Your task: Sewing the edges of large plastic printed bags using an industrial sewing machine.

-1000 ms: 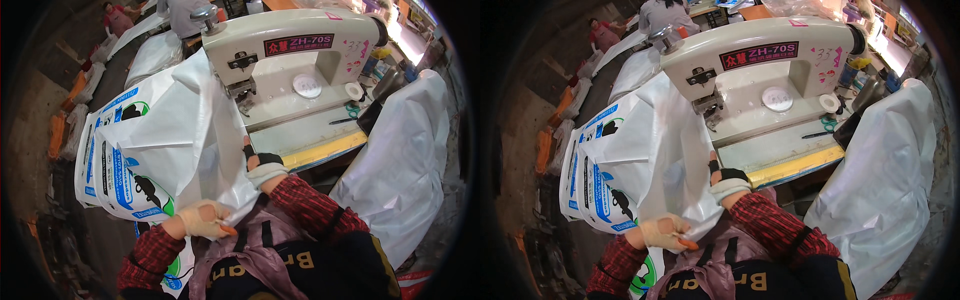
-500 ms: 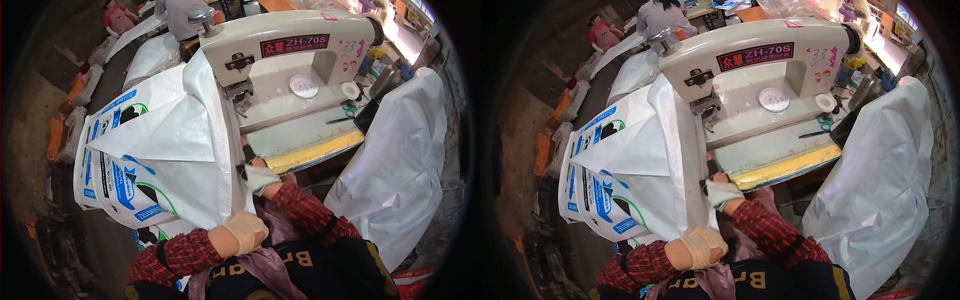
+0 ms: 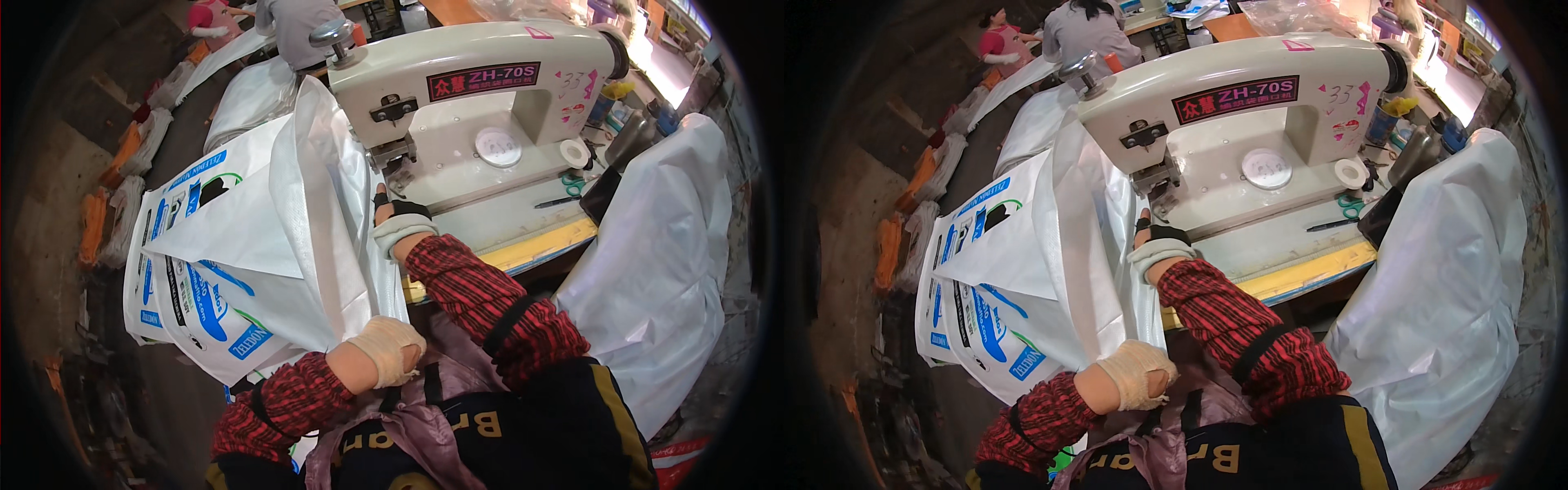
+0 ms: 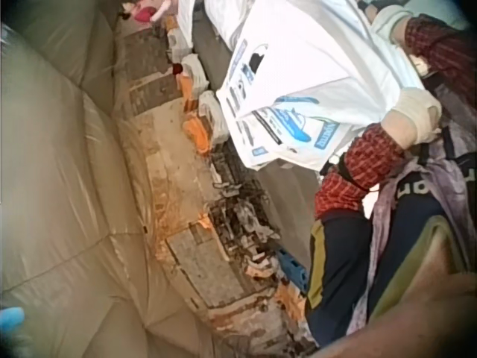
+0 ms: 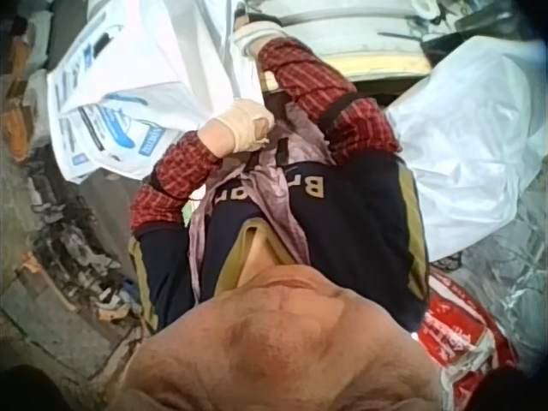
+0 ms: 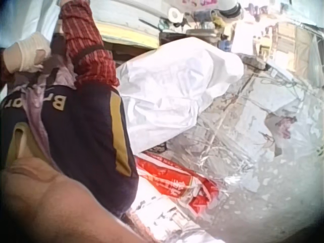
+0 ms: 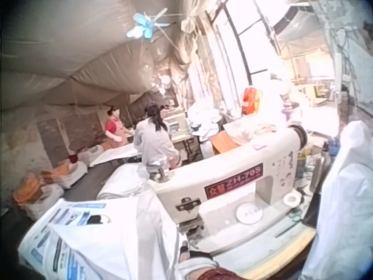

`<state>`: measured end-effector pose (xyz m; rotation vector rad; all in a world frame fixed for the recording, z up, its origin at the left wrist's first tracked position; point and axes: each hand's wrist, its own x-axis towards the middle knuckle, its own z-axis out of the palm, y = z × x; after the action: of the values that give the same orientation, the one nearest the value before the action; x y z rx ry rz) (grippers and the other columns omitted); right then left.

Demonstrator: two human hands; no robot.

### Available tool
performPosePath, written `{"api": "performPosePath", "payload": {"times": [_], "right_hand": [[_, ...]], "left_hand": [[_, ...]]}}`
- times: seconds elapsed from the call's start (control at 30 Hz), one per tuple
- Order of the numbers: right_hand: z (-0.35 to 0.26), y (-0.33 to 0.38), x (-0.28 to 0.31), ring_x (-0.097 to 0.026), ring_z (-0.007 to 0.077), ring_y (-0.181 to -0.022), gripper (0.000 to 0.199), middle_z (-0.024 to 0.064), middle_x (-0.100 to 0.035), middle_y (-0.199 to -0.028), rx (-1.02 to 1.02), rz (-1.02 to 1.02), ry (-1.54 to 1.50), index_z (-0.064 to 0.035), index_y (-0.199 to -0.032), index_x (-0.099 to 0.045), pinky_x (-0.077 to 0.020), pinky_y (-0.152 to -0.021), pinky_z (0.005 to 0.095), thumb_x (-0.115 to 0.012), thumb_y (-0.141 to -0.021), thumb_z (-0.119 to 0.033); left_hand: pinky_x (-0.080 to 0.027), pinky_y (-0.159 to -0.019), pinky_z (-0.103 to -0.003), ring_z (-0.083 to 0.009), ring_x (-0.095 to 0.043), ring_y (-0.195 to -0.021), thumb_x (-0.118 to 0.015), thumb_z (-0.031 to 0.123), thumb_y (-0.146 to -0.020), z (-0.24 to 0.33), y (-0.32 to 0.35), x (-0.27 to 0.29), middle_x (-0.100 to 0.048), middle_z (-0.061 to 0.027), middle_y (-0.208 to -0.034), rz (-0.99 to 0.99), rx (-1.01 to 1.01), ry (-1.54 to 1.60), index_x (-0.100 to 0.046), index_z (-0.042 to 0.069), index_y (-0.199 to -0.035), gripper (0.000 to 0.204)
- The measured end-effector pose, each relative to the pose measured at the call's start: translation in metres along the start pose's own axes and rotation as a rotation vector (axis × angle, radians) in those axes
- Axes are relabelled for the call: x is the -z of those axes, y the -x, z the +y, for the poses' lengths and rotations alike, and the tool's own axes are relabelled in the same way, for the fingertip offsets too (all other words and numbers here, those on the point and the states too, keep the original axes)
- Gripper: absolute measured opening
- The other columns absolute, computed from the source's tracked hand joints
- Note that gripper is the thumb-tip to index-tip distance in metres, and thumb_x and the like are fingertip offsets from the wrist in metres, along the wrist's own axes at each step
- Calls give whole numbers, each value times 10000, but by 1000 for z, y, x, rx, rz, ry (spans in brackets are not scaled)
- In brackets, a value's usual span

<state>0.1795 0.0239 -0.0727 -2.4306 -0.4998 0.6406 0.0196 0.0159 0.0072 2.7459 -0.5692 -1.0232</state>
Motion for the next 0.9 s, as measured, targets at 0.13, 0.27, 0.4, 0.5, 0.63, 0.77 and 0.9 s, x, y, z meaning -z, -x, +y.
{"api": "performPosePath", "payload": {"times": [0.13,0.27,0.4,0.5,0.63,0.77,0.9], "right_hand": [[24,26,-1,-584,361,-916,489,209,-585,-1025,167,23,-251,-82,-1268,-390,-459,-783,416,-420,-874,-370],[54,51,-7,-586,280,-877,573,169,-588,-1008,331,134,-633,-81,-1306,-364,-445,-762,364,-564,-841,-350],[48,50,-5,-579,234,-935,521,147,-601,-986,-43,-314,-1208,-85,-1268,-406,-452,-799,320,-561,-837,-333],[104,-15,-87,-591,227,-920,497,115,-621,-945,532,-50,-647,-92,-1241,-437,-459,-815,307,-556,-834,-351],[106,-33,-112,-588,232,-875,452,85,-623,-995,547,98,-383,-103,-1131,-535,-458,-796,323,-495,-843,-449],[55,18,-45,-569,254,-840,441,97,-613,-999,367,-4,-585,-100,-1080,-563,-451,-774,346,-504,-835,-462],[45,19,-28,-567,276,-806,442,126,-615,-951,74,-147,-551,-76,-1073,-553,-453,-756,358,-500,-833,-443]], "left_hand": [[-474,-603,-409,-343,-593,-697,-628,248,-657,-16,18,-15,-605,-152,-727,39,16,94,-607,58,-709,198],[-448,-605,-404,-359,-553,-690,-606,227,-710,-23,37,-32,-544,-164,-696,205,-25,262,-521,49,-734,199],[-423,-557,-399,-362,-524,-638,-598,187,-748,-18,56,-41,-485,-166,-648,411,-39,385,-468,53,-691,195],[-434,-552,-400,-349,-533,-632,-626,192,-714,-1,61,-35,-504,-146,-654,364,-7,270,-485,51,-700,200],[-463,-564,-392,-311,-600,-673,-625,184,-671,7,58,-28,-586,-119,-671,343,-2,180,-568,61,-740,152],[-465,-539,-390,-305,-613,-666,-638,171,-642,17,50,-28,-611,-118,-674,349,-93,117,-612,43,-702,144],[-477,-556,-383,-314,-620,-676,-629,149,-631,28,32,-9,-633,-121,-688,117,-105,20,-635,41,-652,110]]}}
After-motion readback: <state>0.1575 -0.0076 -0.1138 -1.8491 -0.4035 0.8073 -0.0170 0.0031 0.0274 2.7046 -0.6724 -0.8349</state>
